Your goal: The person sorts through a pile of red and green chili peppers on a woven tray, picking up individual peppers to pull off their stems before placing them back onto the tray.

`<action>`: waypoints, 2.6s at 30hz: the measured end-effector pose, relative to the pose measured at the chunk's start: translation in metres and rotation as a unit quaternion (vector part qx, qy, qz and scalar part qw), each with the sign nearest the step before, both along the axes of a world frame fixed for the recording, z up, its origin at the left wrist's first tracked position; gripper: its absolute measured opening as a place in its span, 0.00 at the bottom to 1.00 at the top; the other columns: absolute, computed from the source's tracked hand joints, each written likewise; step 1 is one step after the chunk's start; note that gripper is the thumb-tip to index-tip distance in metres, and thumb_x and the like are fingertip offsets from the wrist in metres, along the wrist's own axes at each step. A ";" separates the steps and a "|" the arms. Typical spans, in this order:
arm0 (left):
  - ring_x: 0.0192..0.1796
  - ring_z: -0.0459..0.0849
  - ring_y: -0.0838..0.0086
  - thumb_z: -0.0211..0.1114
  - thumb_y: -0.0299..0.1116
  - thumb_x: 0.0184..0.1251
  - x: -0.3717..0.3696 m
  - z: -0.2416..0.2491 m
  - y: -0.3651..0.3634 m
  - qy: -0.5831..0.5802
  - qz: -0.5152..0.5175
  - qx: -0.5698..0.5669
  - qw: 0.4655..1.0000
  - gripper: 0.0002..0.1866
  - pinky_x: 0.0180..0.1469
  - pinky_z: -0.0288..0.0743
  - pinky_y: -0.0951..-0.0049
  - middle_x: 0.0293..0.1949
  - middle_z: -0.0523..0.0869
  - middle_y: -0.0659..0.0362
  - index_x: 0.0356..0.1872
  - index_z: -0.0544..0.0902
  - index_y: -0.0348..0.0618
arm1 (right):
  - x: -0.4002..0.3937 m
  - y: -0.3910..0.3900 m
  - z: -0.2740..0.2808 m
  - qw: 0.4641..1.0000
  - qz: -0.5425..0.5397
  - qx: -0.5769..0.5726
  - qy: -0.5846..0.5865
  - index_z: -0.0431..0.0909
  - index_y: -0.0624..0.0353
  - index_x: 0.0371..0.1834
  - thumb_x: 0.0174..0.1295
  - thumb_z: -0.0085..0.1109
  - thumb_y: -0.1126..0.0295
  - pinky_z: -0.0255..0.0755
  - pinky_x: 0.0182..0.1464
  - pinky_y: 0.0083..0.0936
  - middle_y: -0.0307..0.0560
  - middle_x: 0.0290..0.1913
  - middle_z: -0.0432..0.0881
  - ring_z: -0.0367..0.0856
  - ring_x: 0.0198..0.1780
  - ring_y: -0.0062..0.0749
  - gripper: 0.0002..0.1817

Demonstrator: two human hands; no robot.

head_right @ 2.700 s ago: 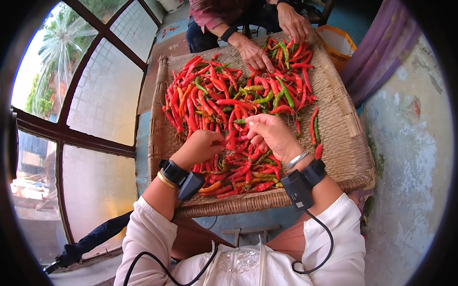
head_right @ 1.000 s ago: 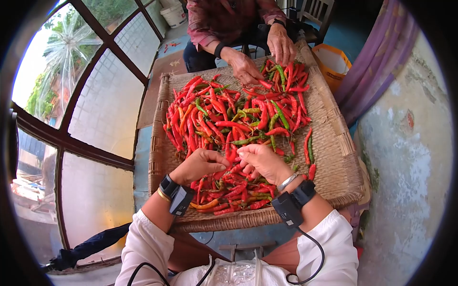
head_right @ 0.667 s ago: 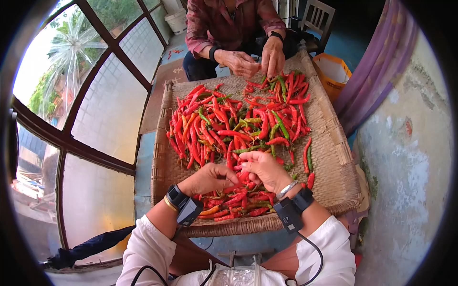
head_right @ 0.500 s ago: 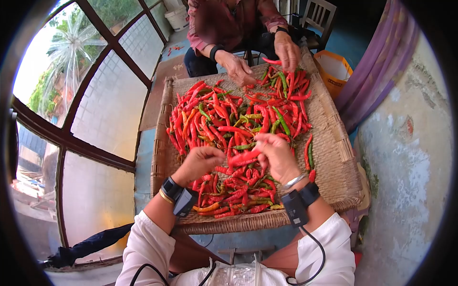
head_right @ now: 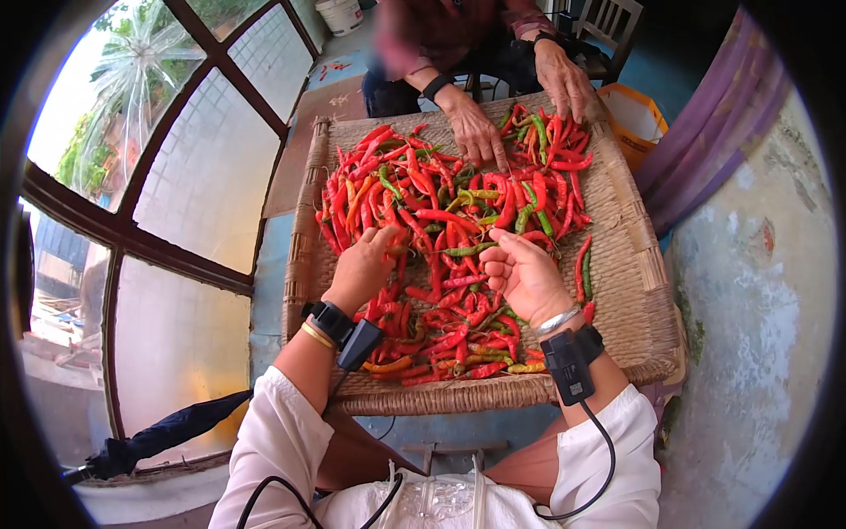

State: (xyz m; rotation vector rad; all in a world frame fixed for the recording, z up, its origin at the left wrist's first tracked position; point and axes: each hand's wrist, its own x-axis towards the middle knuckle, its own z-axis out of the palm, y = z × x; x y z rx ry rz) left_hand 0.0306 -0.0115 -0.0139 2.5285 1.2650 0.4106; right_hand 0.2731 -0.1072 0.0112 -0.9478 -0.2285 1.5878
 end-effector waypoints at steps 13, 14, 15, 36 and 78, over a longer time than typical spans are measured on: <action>0.31 0.80 0.64 0.62 0.27 0.51 0.017 0.026 -0.017 -0.131 -0.122 -0.134 0.975 0.10 0.33 0.73 0.69 0.29 0.81 0.54 0.36 0.76 0.38 | -0.018 -0.004 0.003 0.963 0.208 0.018 -0.169 0.70 0.64 0.48 0.61 0.51 0.65 0.69 0.19 0.11 0.39 0.29 0.77 0.76 0.24 0.16 0.16; 0.28 0.80 0.69 0.63 0.26 0.51 0.021 0.033 -0.022 -0.186 -0.141 -0.156 0.960 0.10 0.31 0.72 0.73 0.26 0.80 0.54 0.36 0.76 0.38 | -0.021 -0.005 0.004 0.964 0.207 0.016 -0.169 0.70 0.64 0.48 0.61 0.51 0.65 0.69 0.19 0.11 0.39 0.29 0.77 0.76 0.24 0.16 0.16; 0.27 0.78 0.78 0.64 0.24 0.51 0.025 0.040 -0.027 -0.191 -0.142 -0.186 0.953 0.10 0.28 0.71 0.77 0.26 0.80 0.57 0.36 0.77 0.38 | -0.024 -0.005 0.004 0.953 0.215 0.017 -0.211 0.69 0.64 0.48 0.60 0.52 0.65 0.69 0.20 0.12 0.38 0.29 0.77 0.75 0.24 0.16 0.17; 0.55 0.67 0.51 0.65 0.38 0.49 -0.019 -0.007 0.022 -0.176 0.135 -0.019 0.975 0.24 0.56 0.63 0.59 0.55 0.67 0.44 0.50 0.73 0.41 | 0.023 0.007 0.005 0.987 -0.162 -0.010 -0.011 0.73 0.56 0.35 0.58 0.54 0.67 0.71 0.26 0.19 0.41 0.29 0.81 0.77 0.25 0.19 0.06; 0.38 0.74 0.56 0.59 0.30 0.49 -0.024 -0.023 0.019 -0.018 0.112 0.058 0.992 0.16 0.42 0.70 0.64 0.36 0.79 0.53 0.42 0.80 0.50 | -0.015 -0.008 -0.002 0.987 0.129 0.026 -0.089 0.71 0.60 0.42 0.62 0.48 0.68 0.67 0.19 0.13 0.39 0.25 0.77 0.74 0.21 0.16 0.09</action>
